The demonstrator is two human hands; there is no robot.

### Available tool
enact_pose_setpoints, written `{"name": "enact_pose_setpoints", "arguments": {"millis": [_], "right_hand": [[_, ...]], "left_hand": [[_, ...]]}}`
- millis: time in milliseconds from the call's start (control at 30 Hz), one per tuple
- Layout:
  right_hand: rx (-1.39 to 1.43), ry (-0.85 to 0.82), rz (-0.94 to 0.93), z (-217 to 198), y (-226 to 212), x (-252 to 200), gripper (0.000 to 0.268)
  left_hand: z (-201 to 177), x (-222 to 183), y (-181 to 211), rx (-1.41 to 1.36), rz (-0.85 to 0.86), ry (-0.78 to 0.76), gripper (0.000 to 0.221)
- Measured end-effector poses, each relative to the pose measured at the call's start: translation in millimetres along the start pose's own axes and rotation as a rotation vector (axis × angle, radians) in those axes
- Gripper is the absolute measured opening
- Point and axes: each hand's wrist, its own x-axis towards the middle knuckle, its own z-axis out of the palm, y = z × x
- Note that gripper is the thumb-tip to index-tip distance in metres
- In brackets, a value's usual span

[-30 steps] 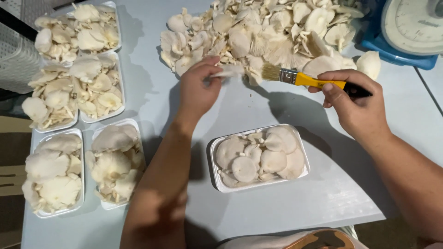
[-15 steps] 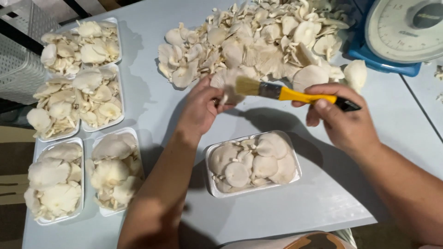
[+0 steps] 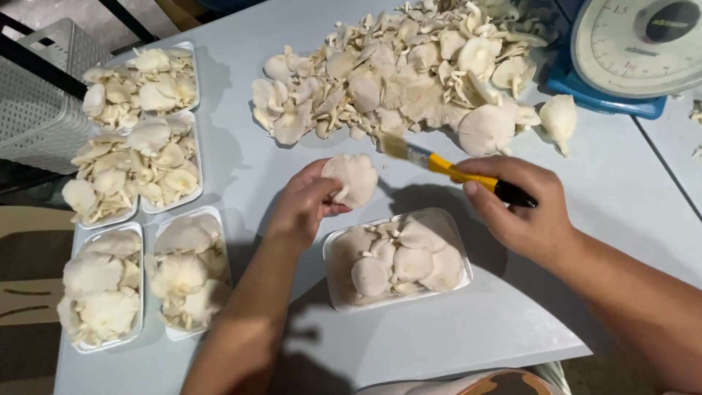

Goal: The person uses a small brush to clean individual oyster mushrooms, picking them from a pile on the table and placing them into a white tray. The process is repeated for multiple mushrooms throughout the clip.

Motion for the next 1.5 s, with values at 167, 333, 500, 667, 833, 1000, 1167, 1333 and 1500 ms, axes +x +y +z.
{"name": "enact_pose_setpoints", "arguments": {"millis": [167, 333, 500, 667, 833, 1000, 1167, 1333, 1500], "right_hand": [[0.125, -0.067, 0.021, 9, -7, -3, 0.018], [0.070, -0.058, -0.017, 14, -6, -2, 0.016], [-0.188, -0.068, -0.091, -3, 2, -4, 0.023], [-0.146, -0.136, -0.137, 2, 2, -11, 0.025], [-0.133, -0.189, -0.240, 2, -1, -15, 0.024], [-0.153, -0.137, -0.219, 2, -2, -11, 0.024], [-0.079, -0.162, -0.062, -6, 9, -19, 0.026], [0.080, -0.289, 0.159, 2, 17, -22, 0.026], [0.039, -0.193, 0.207, -9, 29, -12, 0.024]], "left_hand": [[-11, 8, -23, 0.026, 0.110, -0.049, 0.045], [-12, 21, -26, 0.075, 0.245, -0.108, 0.042], [-12, 26, -19, 0.039, 0.049, 0.046, 0.036], [-1, 13, -9, 0.044, 0.050, 0.042, 0.035], [1, 14, -12, -0.005, 0.055, 0.015, 0.032], [3, 14, -16, -0.089, 0.061, -0.014, 0.032], [6, 11, -13, -0.237, 0.030, -0.028, 0.037], [15, -1, -5, -0.281, 0.040, -0.093, 0.036], [11, 9, -20, -0.177, 0.045, -0.085, 0.033]]}}
